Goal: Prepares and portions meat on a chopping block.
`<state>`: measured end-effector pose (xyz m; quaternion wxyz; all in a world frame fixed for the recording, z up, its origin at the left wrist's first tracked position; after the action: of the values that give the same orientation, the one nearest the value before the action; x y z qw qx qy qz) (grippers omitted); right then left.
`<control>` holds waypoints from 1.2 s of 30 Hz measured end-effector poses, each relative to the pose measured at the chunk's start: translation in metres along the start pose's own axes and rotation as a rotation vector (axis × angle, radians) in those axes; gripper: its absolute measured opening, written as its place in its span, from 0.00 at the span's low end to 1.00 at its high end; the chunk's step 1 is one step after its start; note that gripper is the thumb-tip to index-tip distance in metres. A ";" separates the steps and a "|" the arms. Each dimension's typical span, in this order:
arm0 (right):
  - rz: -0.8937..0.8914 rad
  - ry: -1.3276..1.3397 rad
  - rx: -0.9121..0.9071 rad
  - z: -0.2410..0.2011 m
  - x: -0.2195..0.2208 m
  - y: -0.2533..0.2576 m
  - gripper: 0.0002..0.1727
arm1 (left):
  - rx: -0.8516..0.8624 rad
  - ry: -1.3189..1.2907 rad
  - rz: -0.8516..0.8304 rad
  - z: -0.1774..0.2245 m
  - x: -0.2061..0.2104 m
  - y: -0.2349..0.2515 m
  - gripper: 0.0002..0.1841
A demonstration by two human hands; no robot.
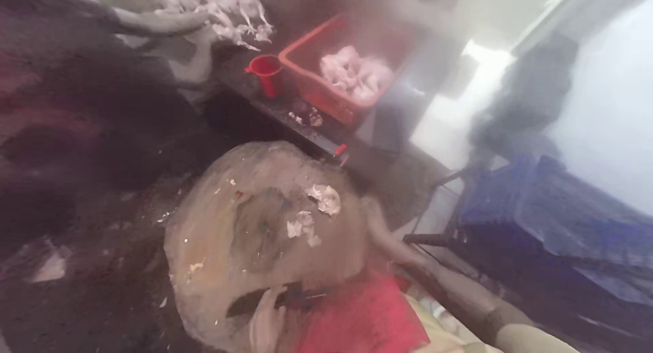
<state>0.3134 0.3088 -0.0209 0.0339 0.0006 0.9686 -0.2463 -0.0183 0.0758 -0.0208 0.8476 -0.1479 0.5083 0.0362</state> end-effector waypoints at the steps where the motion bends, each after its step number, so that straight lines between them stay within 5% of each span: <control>1: -0.224 -0.158 -0.014 0.013 0.033 -0.025 0.25 | -0.005 -0.005 -0.003 -0.001 0.001 0.000 0.21; 4: -1.007 -0.665 -0.127 0.043 0.128 -0.108 0.26 | -0.073 0.039 -0.090 -0.002 0.001 0.005 0.19; 7: -1.264 -1.047 -0.299 0.053 0.180 -0.148 0.32 | -0.125 0.103 -0.199 -0.003 0.000 0.012 0.18; 9: -1.176 -1.215 -0.415 0.055 0.197 -0.145 0.29 | -0.153 0.096 -0.269 0.001 -0.003 0.018 0.20; 12: -1.062 -1.252 -0.216 0.043 0.188 -0.141 0.28 | -0.112 -0.169 -0.321 0.016 -0.020 0.030 0.25; 17: -0.740 -0.971 0.044 0.048 0.125 -0.098 0.32 | 0.043 -0.674 0.022 0.045 -0.084 0.047 0.16; 21: -0.393 -1.042 -0.058 0.015 0.083 -0.099 0.28 | 0.143 -0.789 0.168 0.057 -0.116 0.079 0.14; 26: -0.597 -1.189 0.049 0.058 0.057 -0.095 0.32 | 0.271 -0.570 0.011 0.120 -0.108 0.168 0.14; 32: -0.623 -1.237 -0.059 0.067 0.061 -0.098 0.28 | 0.450 -0.040 -0.400 0.175 0.015 0.288 0.21; 36: -0.655 -1.228 0.013 0.063 0.062 -0.099 0.31 | 0.449 0.239 -0.600 0.190 0.043 0.307 0.25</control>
<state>0.2537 0.1910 -0.0332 0.4996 -0.4308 0.7229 -0.2055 0.0991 0.4192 -0.0408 0.7667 -0.1041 0.5330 -0.3426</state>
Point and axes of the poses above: each hand's wrist, its own y-axis towards the middle knuckle, its own x-axis out of the palm, z = x × y, the point moved 8 cm from there along y, towards the middle knuckle, and after that the axes turned 7 degrees about x, right-handed, at the moved point
